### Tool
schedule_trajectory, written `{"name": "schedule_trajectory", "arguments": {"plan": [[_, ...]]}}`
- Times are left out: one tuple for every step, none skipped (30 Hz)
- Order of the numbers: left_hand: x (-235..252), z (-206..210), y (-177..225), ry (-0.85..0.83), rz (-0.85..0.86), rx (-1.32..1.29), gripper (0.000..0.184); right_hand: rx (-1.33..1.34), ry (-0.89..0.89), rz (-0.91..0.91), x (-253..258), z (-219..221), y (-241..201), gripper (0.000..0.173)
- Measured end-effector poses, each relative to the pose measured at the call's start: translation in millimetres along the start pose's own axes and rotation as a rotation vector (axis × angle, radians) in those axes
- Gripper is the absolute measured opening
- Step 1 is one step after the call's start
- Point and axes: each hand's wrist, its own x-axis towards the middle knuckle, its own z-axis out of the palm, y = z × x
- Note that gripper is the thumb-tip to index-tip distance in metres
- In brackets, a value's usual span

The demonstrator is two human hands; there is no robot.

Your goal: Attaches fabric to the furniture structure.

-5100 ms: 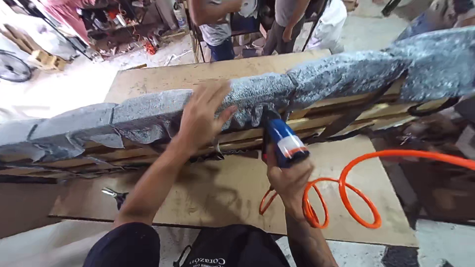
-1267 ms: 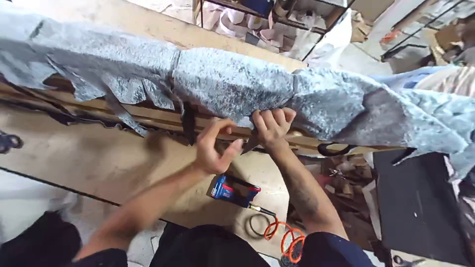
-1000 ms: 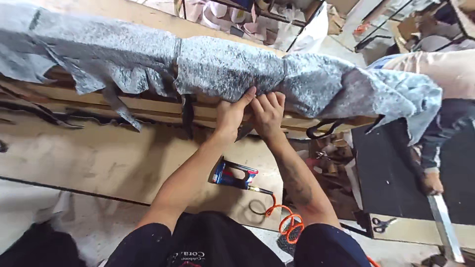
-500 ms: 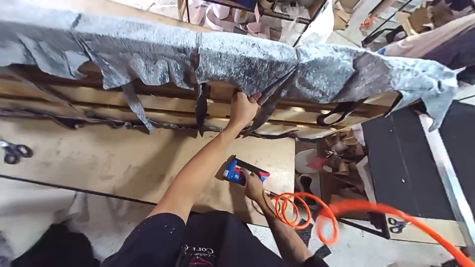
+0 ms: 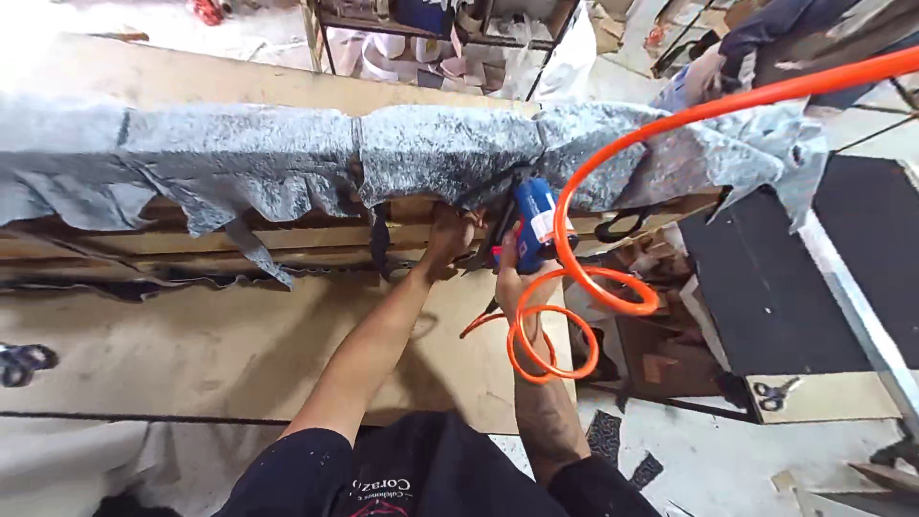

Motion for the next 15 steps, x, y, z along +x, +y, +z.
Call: {"name": "schedule_trajectory", "arguments": {"plan": [[-3, -1, 2, 0.002, -0.006, -0.010, 0.030, -0.066, 0.022, 0.003, -2, 4, -3, 0.029], [3, 2, -3, 0.021, 0.011, -0.021, 0.027, -0.130, 0.027, 0.007, -3, 7, -1, 0.032], [6, 4, -8, 0.016, 0.003, -0.027, 0.027, -0.163, 0.020, 0.018, -6, 9, -1, 0.033], [7, 6, -12, 0.002, -0.021, -0.027, 0.028, -0.175, 0.046, -0.001, -9, 11, -3, 0.030], [6, 6, -13, 0.009, -0.026, -0.043, 0.029, -0.151, 0.041, -0.019, -12, 13, -5, 0.027], [0, 3, -10, 0.004, -0.031, -0.072, 0.033, -0.112, 0.040, -0.052, -15, 16, -5, 0.024], [-10, -3, -4, -0.019, -0.044, -0.098, 0.035, -0.084, 0.034, -0.079, -18, 19, -3, 0.022], [-16, -7, -1, -0.046, -0.057, -0.096, 0.036, -0.061, 0.028, -0.099, -21, 22, -2, 0.022], [-20, -8, 0, -0.068, -0.068, -0.091, 0.035, -0.046, 0.024, -0.113, -24, 23, 1, 0.022], [-19, -8, -2, -0.084, -0.065, -0.089, 0.033, -0.042, 0.028, -0.127, -25, 23, 3, 0.021], [-13, -6, -6, -0.077, -0.054, -0.085, 0.032, -0.047, 0.046, -0.135, -26, 23, 4, 0.021], [-4, -1, -12, -0.043, -0.035, -0.100, 0.030, -0.071, 0.072, -0.130, -26, 21, 4, 0.021], [3, 2, -14, -0.014, -0.023, -0.124, 0.029, -0.108, 0.097, -0.109, -25, 18, 2, 0.023], [3, 0, -9, -0.014, -0.022, -0.160, 0.027, -0.152, 0.116, -0.065, -24, 14, 0, 0.025], [-2, -6, 2, -0.031, -0.027, -0.196, 0.022, -0.175, 0.130, -0.014, -21, 11, 0, 0.028]]}}
